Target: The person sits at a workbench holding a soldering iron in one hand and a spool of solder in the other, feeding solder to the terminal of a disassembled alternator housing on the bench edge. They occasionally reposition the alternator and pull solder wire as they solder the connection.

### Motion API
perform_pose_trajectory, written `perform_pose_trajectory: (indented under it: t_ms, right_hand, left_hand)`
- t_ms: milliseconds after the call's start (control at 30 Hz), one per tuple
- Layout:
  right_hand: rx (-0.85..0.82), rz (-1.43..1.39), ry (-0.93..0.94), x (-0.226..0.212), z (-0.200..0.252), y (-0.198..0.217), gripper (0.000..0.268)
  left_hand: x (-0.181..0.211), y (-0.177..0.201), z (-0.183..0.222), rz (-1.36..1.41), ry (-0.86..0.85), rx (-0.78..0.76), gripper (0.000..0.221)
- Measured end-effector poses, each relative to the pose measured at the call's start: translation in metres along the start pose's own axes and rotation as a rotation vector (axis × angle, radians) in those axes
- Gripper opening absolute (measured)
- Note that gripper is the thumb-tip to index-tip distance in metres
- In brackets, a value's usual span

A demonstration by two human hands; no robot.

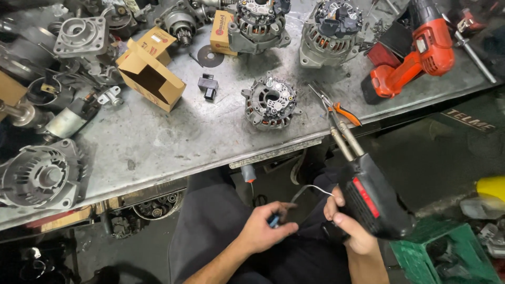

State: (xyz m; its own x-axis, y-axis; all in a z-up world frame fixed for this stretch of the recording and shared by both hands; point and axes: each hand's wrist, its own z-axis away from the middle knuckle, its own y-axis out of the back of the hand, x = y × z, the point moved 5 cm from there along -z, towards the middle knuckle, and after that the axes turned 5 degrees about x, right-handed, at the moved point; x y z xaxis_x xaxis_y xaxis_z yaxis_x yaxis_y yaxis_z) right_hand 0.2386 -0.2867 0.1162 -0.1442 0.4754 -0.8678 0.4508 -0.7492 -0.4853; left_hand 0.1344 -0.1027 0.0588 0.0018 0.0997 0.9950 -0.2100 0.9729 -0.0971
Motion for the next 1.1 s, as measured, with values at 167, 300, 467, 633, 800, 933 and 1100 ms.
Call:
perform_pose_trajectory:
  t_ms: [167, 300, 467, 633, 800, 933, 1100]
  right_hand:
    - [0.01, -0.209, -0.043, -0.006, -0.004, 0.004, 0.067]
    - [0.022, -0.318, -0.043, -0.005, -0.002, 0.011, 0.064]
    - [-0.003, -0.395, 0.008, -0.005, -0.002, 0.013, 0.062]
    - [-0.02, -0.364, 0.144, -0.013, -0.001, 0.013, 0.057]
    - [0.007, -0.235, 0.248, -0.009, 0.004, 0.027, 0.051]
    - [-0.006, -0.18, 0.255, -0.009, 0.008, 0.027, 0.05]
    - [0.006, -0.183, 0.203, -0.005, 0.008, 0.026, 0.054]
  left_hand:
    - [0.01, -0.012, 0.004, -0.147, 0.13, -0.147, 0.028]
    - [0.015, -0.017, 0.007, -0.165, 0.019, -0.217, 0.024]
    - [0.022, -0.023, 0.01, -0.223, -0.106, -0.252, 0.02]
    - [0.027, -0.029, 0.013, -0.339, -0.07, -0.222, 0.02]
    - [0.016, -0.014, 0.004, -0.299, -0.051, -0.084, 0.023]
    - [0.016, 0.041, -0.014, -0.561, 0.103, 0.197, 0.027]
    - [-0.011, 0.067, -0.023, -0.779, 0.295, 0.043, 0.035]
